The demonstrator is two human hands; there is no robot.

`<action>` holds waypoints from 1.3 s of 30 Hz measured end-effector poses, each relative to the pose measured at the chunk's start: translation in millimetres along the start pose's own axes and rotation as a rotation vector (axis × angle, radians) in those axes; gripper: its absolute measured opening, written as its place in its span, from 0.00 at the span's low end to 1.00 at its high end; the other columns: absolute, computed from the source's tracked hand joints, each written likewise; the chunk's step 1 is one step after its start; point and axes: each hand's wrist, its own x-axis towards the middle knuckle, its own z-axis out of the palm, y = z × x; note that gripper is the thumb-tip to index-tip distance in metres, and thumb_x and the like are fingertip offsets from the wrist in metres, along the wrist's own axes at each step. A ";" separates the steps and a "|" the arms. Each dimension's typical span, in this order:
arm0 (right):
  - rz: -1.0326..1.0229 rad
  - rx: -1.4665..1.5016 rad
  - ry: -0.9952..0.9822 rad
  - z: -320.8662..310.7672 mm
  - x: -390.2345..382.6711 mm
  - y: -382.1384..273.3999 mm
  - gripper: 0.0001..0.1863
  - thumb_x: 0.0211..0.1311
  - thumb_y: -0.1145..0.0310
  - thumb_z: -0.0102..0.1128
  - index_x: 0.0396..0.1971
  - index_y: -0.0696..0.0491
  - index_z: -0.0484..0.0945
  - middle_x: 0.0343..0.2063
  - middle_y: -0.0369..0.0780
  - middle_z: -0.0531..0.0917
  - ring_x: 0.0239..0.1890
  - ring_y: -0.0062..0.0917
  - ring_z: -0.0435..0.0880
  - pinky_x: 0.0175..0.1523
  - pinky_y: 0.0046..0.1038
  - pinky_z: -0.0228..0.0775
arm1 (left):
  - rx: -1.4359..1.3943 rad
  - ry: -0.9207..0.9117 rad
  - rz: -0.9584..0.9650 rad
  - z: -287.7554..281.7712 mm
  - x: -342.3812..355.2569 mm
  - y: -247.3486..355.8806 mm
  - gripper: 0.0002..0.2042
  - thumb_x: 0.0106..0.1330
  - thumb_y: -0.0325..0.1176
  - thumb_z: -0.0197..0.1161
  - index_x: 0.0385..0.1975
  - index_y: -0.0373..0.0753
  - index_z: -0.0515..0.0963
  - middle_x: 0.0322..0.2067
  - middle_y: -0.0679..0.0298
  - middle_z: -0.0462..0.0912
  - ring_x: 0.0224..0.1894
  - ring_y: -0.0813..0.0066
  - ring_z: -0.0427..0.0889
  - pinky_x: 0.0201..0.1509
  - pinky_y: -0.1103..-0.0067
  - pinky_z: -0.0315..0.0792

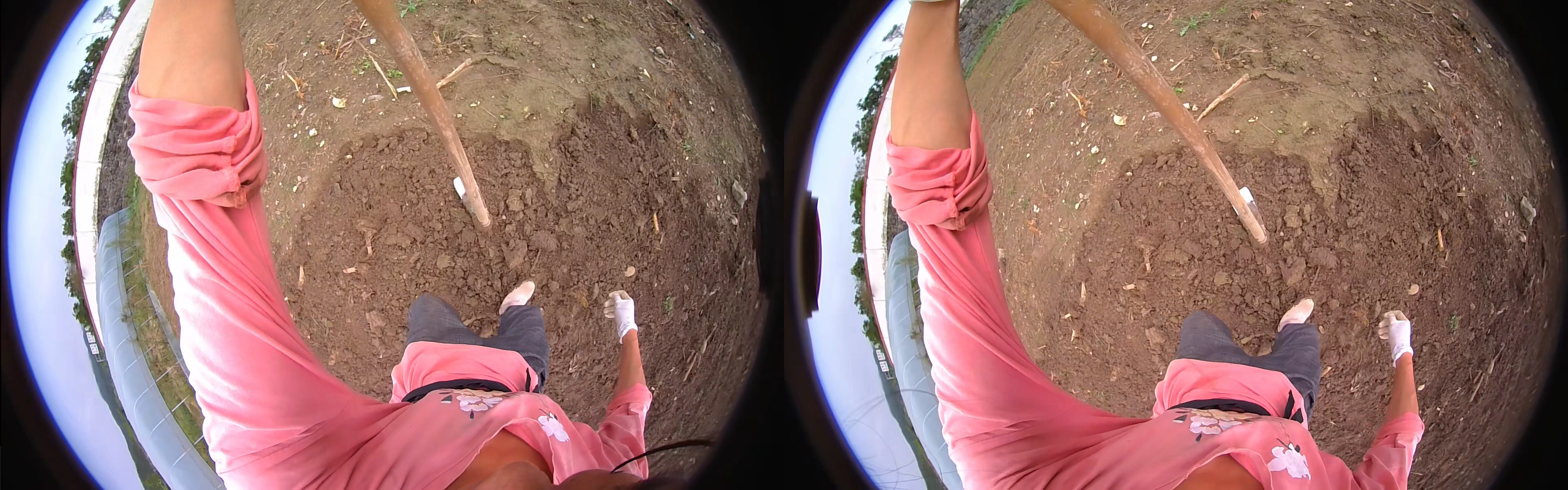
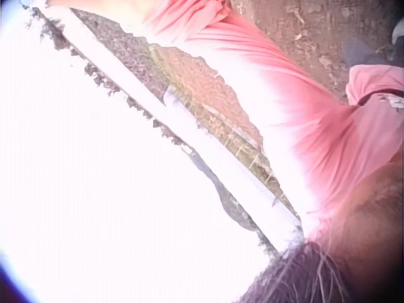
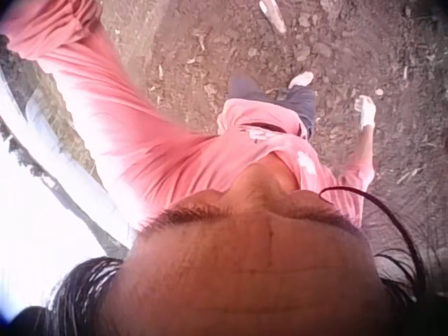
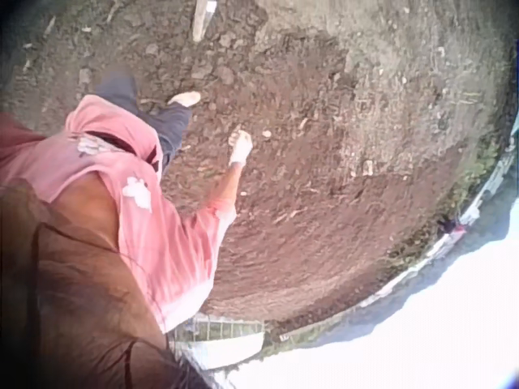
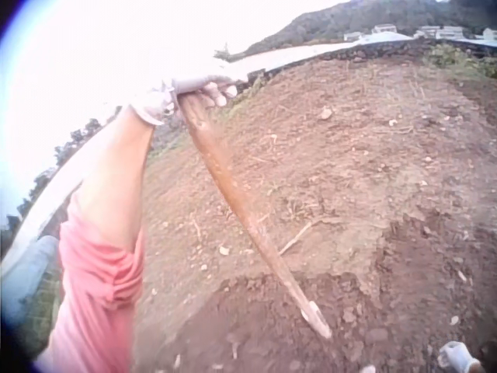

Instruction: The person uses a hoe to break up and level soil in a garden plot. They repeatedly swing the tool to loosen clumps and smooth the surface while walking across the area.

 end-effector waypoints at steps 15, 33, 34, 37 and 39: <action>0.147 0.084 -0.001 92.7 -92.2 3.8 0.06 0.58 0.69 0.44 0.29 0.54 0.70 0.17 0.41 0.77 0.15 0.28 0.76 0.20 0.29 0.72 | -0.243 -0.261 0.321 -26.7 16.6 -60.0 0.15 0.55 0.41 0.56 0.31 0.32 0.76 0.22 0.59 0.78 0.25 0.74 0.77 0.30 0.79 0.71; -0.078 -0.454 -0.185 153.1 -55.8 -92.1 0.08 0.57 0.69 0.48 0.29 0.54 0.75 0.24 0.34 0.79 0.20 0.16 0.75 0.26 0.20 0.69 | 0.137 -0.087 -0.291 -56.9 -11.2 -95.9 0.09 0.60 0.34 0.52 0.37 0.39 0.74 0.17 0.71 0.73 0.12 0.86 0.70 0.18 0.87 0.66; -0.055 -0.402 -0.217 155.3 -59.2 -101.5 0.08 0.57 0.69 0.48 0.30 0.54 0.75 0.24 0.34 0.79 0.20 0.17 0.75 0.26 0.21 0.69 | 0.158 -0.077 -0.281 -57.0 -12.1 -93.1 0.10 0.60 0.34 0.51 0.38 0.39 0.74 0.18 0.71 0.73 0.13 0.86 0.70 0.18 0.87 0.66; 0.003 -0.282 -0.237 159.8 -58.5 -106.0 0.08 0.59 0.67 0.48 0.31 0.55 0.73 0.22 0.35 0.78 0.18 0.18 0.75 0.24 0.21 0.69 | 0.152 -0.091 -0.251 -54.9 -12.0 -86.4 0.10 0.61 0.36 0.51 0.38 0.40 0.75 0.18 0.71 0.74 0.15 0.86 0.72 0.21 0.87 0.68; 0.040 -0.334 -0.248 165.2 -59.7 -107.6 0.08 0.59 0.67 0.48 0.31 0.55 0.73 0.21 0.35 0.78 0.18 0.18 0.75 0.23 0.22 0.69 | 0.124 -0.073 -0.290 -54.7 -15.3 -84.6 0.10 0.61 0.36 0.51 0.37 0.41 0.75 0.18 0.71 0.73 0.15 0.86 0.72 0.21 0.87 0.68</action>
